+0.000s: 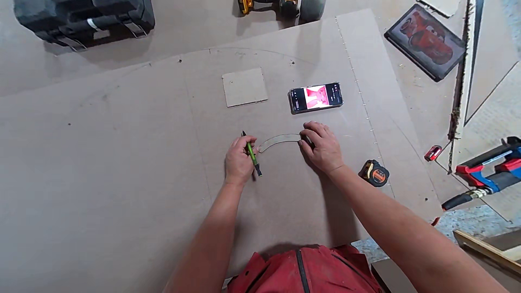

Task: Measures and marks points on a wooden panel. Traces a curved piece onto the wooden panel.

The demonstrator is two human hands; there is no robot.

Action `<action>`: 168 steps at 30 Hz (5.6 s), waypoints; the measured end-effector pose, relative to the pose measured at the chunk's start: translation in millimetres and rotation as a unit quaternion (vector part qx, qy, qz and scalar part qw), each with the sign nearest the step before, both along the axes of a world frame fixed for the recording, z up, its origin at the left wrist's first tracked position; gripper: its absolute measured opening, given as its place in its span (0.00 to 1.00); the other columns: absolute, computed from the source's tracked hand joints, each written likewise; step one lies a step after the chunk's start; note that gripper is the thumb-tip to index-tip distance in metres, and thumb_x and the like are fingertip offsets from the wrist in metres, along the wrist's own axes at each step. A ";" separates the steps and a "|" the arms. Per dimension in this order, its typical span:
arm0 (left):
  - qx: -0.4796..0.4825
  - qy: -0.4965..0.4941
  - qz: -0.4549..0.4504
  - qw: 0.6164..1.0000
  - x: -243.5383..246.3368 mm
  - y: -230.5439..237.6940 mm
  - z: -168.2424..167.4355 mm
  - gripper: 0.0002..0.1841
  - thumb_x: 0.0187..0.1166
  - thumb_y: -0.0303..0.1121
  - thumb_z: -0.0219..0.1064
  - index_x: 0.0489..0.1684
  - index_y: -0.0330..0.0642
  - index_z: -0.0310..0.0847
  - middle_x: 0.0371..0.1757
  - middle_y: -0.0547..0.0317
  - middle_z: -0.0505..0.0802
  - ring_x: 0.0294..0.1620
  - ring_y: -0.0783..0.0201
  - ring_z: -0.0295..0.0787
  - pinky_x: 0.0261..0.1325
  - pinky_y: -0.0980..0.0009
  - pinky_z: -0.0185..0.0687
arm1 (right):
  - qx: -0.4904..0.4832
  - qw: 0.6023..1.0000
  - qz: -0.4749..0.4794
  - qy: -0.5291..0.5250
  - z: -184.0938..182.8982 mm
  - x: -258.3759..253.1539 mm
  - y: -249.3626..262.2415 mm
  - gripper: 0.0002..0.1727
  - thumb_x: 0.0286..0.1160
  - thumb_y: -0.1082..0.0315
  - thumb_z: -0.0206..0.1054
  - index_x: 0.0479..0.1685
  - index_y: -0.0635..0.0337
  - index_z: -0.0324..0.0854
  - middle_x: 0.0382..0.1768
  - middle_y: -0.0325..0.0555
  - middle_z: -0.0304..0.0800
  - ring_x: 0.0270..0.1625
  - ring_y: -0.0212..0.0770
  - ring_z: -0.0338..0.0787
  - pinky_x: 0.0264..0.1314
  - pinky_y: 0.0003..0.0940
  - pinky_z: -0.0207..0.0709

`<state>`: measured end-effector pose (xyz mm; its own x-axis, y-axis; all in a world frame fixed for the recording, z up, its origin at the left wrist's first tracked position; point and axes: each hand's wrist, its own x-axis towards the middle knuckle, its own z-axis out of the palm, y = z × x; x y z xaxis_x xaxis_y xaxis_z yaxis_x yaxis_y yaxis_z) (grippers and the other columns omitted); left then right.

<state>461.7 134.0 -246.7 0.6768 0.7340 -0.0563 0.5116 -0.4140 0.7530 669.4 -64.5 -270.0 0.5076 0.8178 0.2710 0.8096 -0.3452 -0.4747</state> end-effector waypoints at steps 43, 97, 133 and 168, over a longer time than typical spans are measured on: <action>-0.022 -0.041 0.008 0.999 -7.6 -6.2 -0.7 0.14 0.79 0.24 0.68 0.59 0.50 0.87 0.57 0.65 0.94 0.51 0.71 0.91 0.56 0.69 0.88 | 0.008 0.999 -0.002 -0.036 -1.0 0.7 12.3 0.14 0.82 0.53 0.63 0.52 0.46 0.90 0.68 0.38 0.88 0.78 0.43 0.79 0.83 0.48 0.68; -0.106 -0.144 0.070 0.982 -8.5 -4.1 2.7 0.15 0.85 0.36 0.61 0.64 0.41 0.82 0.55 0.57 0.94 0.52 0.69 0.91 0.56 0.70 0.87 | 0.022 0.999 -0.018 0.028 0.1 3.6 10.3 0.19 0.71 0.68 0.56 0.55 0.52 0.89 0.71 0.39 0.87 0.79 0.42 0.79 0.84 0.45 0.69; 0.050 -0.250 0.472 0.844 66.3 -124.5 -17.1 0.09 0.85 0.31 0.62 0.53 0.38 0.85 0.41 0.59 0.94 0.36 0.66 0.92 0.40 0.72 0.91 | 0.040 0.848 0.431 0.306 15.2 85.1 104.8 0.13 0.85 0.71 0.62 0.58 0.52 0.91 0.58 0.33 0.94 0.60 0.26 0.91 0.65 0.27 0.87; 0.068 -0.150 0.209 0.964 104.9 -147.7 -12.1 0.07 0.72 0.33 0.72 0.43 0.43 0.90 0.39 0.70 0.93 0.34 0.79 0.88 0.34 0.84 0.86 | -0.032 0.874 0.471 0.118 7.8 92.7 121.5 0.25 0.71 0.59 0.74 0.71 0.47 0.85 0.69 0.33 0.89 0.81 0.34 0.78 0.97 0.47 0.50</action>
<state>566.6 -13.7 -258.8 0.2911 0.9329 0.2120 0.4218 -0.3241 0.8468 762.1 57.1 -262.2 -0.3638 0.9123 0.1878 0.6314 0.3898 -0.6703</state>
